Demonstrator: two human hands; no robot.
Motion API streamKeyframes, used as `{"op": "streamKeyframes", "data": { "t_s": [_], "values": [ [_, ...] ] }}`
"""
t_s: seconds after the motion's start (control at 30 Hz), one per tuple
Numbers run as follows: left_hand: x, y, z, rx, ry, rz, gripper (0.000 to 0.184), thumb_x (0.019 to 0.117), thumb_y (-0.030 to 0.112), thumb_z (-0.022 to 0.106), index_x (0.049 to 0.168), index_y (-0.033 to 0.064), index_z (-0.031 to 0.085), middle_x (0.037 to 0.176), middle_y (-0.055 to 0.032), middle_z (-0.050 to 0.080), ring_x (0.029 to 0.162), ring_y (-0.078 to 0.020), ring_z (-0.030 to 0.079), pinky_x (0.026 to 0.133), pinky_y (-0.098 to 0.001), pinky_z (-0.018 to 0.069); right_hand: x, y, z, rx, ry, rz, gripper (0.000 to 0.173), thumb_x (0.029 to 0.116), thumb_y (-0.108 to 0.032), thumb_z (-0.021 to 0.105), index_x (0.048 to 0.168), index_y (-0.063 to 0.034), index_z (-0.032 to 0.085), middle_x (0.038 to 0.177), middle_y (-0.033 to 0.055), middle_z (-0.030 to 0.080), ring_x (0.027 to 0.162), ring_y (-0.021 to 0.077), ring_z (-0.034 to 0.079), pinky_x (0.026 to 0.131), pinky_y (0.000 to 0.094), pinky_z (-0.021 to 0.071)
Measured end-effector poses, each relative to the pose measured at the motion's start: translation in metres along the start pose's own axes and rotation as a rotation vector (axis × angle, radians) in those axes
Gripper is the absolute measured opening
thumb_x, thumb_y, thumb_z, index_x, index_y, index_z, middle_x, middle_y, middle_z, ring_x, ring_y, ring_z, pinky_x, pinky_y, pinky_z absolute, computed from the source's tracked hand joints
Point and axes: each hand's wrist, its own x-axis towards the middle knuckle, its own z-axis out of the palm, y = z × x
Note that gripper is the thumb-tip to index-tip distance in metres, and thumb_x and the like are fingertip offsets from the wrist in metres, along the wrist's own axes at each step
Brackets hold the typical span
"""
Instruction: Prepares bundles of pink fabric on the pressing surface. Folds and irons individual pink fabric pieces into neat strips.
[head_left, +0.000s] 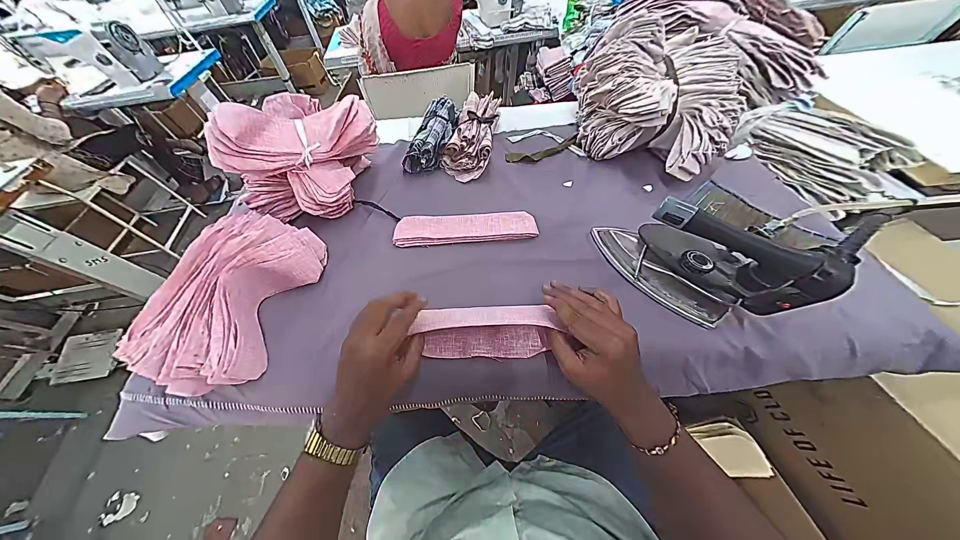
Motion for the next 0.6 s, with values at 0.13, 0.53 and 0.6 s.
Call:
{"op": "streamKeyframes", "data": {
  "t_s": [0.13, 0.53, 0.6],
  "values": [
    [-0.009, -0.012, 0.01, -0.065, -0.126, 0.095, 0.03, 0.1006, 0.011, 0.053, 0.119, 0.0128, 0.077, 0.127, -0.0019, 0.074, 0.125, -0.0162, 0.066, 0.112, -0.0399, 0.0519, -0.013, 0.0, -0.002, -0.029, -0.106, -0.034, 0.029, 0.1013, -0.013, 0.052, 0.111, -0.0114, 0.079, 0.118, 0.0022, 0.077, 0.119, 0.0171, 0.07, 0.116, 0.0512, 0.0433],
    [-0.005, -0.013, 0.007, -0.068, -0.22, -0.01, 0.044, 0.0985, 0.013, 0.041, 0.13, 0.0157, 0.072, 0.136, 0.0037, 0.069, 0.134, -0.0126, 0.059, 0.12, -0.0513, 0.0412, -0.003, -0.005, -0.01, -0.101, -0.285, 0.159, 0.034, 0.1009, -0.022, 0.049, 0.118, -0.0218, 0.079, 0.127, -0.0066, 0.074, 0.123, 0.0112, 0.067, 0.108, 0.0598, 0.0403],
    [-0.005, -0.013, 0.006, -0.069, -0.237, -0.016, 0.046, 0.098, 0.015, 0.041, 0.133, 0.0159, 0.07, 0.139, 0.0045, 0.067, 0.137, -0.012, 0.056, 0.122, -0.0529, 0.038, -0.001, 0.0, -0.015, -0.009, -0.323, 0.191, 0.032, 0.1018, -0.028, 0.052, 0.117, -0.0229, 0.079, 0.127, -0.0079, 0.074, 0.125, 0.0086, 0.065, 0.108, 0.0585, 0.0402]
  ]
}}
